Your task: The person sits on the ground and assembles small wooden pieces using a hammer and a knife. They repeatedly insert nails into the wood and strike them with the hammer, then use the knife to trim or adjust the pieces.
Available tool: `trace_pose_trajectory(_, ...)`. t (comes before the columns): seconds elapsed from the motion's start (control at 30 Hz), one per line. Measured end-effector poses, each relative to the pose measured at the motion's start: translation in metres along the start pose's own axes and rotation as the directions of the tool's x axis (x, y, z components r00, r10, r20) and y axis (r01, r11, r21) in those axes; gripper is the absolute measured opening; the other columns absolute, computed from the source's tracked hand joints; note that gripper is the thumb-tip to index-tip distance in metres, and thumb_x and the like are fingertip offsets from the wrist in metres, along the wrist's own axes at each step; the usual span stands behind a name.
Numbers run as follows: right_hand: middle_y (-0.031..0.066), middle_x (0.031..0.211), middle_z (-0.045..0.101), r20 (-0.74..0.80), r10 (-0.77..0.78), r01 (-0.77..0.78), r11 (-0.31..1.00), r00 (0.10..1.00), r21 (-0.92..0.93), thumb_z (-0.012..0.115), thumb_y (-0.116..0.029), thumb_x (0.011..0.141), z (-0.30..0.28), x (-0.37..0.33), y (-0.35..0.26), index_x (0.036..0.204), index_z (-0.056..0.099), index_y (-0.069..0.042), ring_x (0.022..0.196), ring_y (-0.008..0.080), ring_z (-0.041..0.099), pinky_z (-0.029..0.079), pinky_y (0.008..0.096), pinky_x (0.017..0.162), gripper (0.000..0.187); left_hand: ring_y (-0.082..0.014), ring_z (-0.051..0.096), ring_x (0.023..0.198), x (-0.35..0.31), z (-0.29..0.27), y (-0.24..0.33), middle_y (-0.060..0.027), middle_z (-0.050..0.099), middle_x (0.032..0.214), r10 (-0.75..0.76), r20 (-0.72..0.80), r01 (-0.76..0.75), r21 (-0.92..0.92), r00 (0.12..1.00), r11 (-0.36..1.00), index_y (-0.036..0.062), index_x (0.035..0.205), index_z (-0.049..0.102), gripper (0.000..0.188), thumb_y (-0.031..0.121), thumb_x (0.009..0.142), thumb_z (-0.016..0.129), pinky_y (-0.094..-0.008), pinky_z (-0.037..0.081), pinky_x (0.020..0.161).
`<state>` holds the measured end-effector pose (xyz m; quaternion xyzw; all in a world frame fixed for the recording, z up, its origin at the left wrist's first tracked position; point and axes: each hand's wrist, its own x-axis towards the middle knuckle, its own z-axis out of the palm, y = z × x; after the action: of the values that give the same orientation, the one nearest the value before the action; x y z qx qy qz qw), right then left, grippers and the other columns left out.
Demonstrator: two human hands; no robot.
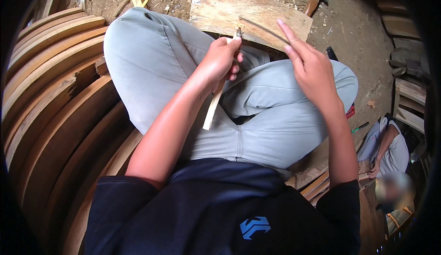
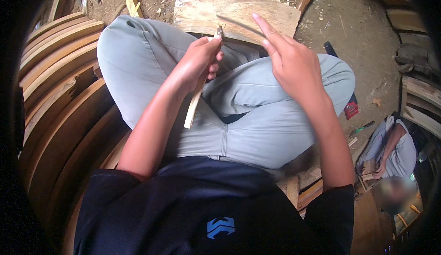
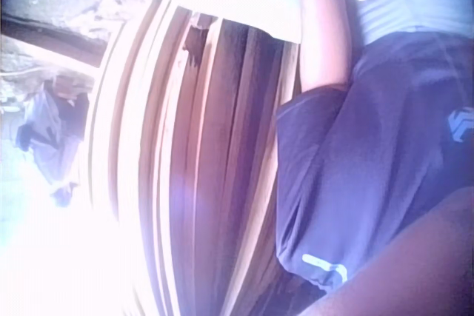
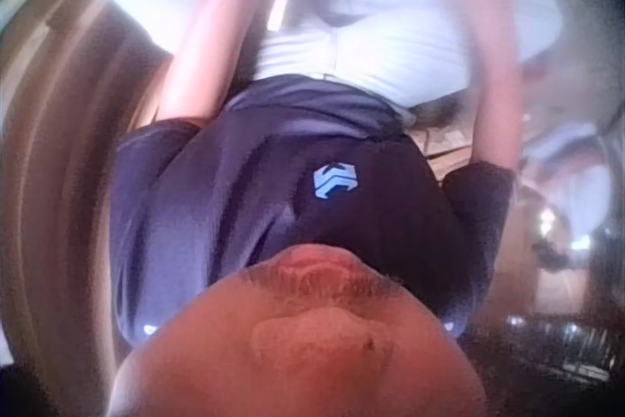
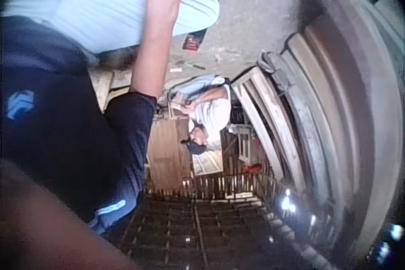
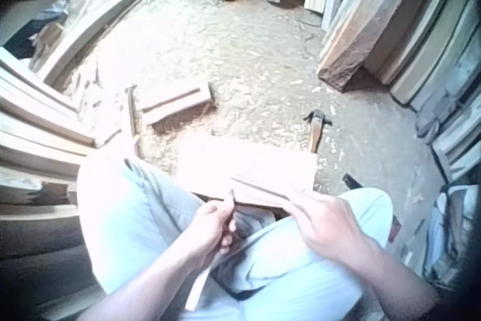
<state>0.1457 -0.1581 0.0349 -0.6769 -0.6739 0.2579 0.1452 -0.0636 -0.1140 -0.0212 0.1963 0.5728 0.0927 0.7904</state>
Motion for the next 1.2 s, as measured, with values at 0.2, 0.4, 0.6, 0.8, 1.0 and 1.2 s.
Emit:
trace_pose_trajectory(0.2,0.0169,0.106,0.071,0.333,0.138,-0.19,0.973,0.933,0.13,0.057,-0.013,0.098,0.001,0.01,-0.002,0.136,0.063,-0.03,0.086,0.0336,0.069,0.054,0.0401,0.08,0.042,-0.005,0.034,0.051,-0.001,-0.002,-0.003,0.005,0.044,0.074,0.068,0.042,-0.073,0.114,0.997,0.991,0.0123,0.096,0.052,0.028,0.038,0.106,0.046,-0.0244,0.028,0.045)
trace_pose_trajectory(0.4,0.0153,0.109,0.071,0.278,0.032,-0.08,0.983,0.96,0.166,0.056,-0.005,0.093,0.014,0.008,0.009,0.134,0.065,-0.031,0.093,0.0325,0.069,0.054,0.0399,0.086,0.05,-0.0042,0.033,0.051,0.009,0.0,-0.011,0.0055,0.04,0.069,0.109,0.044,-0.117,0.269,0.993,0.956,0.0108,0.091,0.05,0.031,0.039,0.105,0.048,-0.0249,0.027,0.045)
trace_pose_trajectory(0.6,0.0134,0.099,0.07,0.241,-0.065,0.058,0.998,0.968,0.036,0.055,-0.002,0.089,0.02,0.01,0.019,0.133,0.065,-0.036,0.086,0.0323,0.068,0.055,0.0409,0.08,0.056,-0.0497,0.061,0.097,0.017,-0.002,-0.019,-0.0345,0.063,0.096,0.308,0.006,-0.266,0.52,0.951,0.812,-0.011,0.095,0.055,0.047,0.034,0.102,0.043,-0.048,0.047,0.087)
trace_pose_trajectory(0.8,0.0097,0.072,0.051,0.248,-0.166,0.212,0.962,0.954,-0.171,0.059,0.003,0.081,0.031,0.003,0.032,0.139,0.057,-0.045,0.064,0.0297,0.063,0.056,0.0419,0.062,0.075,-0.0143,0.05,0.063,0.033,-0.011,-0.035,-0.0044,0.053,0.071,0.412,0.09,-0.392,0.545,0.906,0.741,-0.0028,0.09,0.055,0.044,0.037,0.105,0.044,-0.034,0.043,0.059)
trace_pose_trajectory(1.0,0.0085,0.073,0.051,0.189,-0.238,0.277,0.936,0.953,-0.218,0.061,0.004,0.078,0.037,0.001,0.033,0.14,0.055,-0.046,0.059,0.0293,0.062,0.057,0.0418,0.058,0.08,-0.0103,0.043,0.056,0.035,-0.01,-0.035,-0.0005,0.048,0.068,0.366,0.085,-0.361,0.469,0.927,0.806,0.0002,0.086,0.053,0.04,0.034,0.104,0.045,-0.0308,0.038,0.05)
trace_pose_trajectory(1.2,0.0085,0.075,0.053,0.138,-0.256,0.279,0.94,0.957,-0.196,0.063,0.003,0.078,0.05,0.002,0.031,0.141,0.056,-0.044,0.059,0.0291,0.062,0.056,0.0419,0.058,0.079,-0.0077,0.039,0.051,0.028,-0.004,-0.026,0.0018,0.045,0.067,0.263,0.058,-0.262,0.429,0.963,0.864,0.0036,0.086,0.051,0.036,0.034,0.105,0.045,-0.029,0.031,0.042)
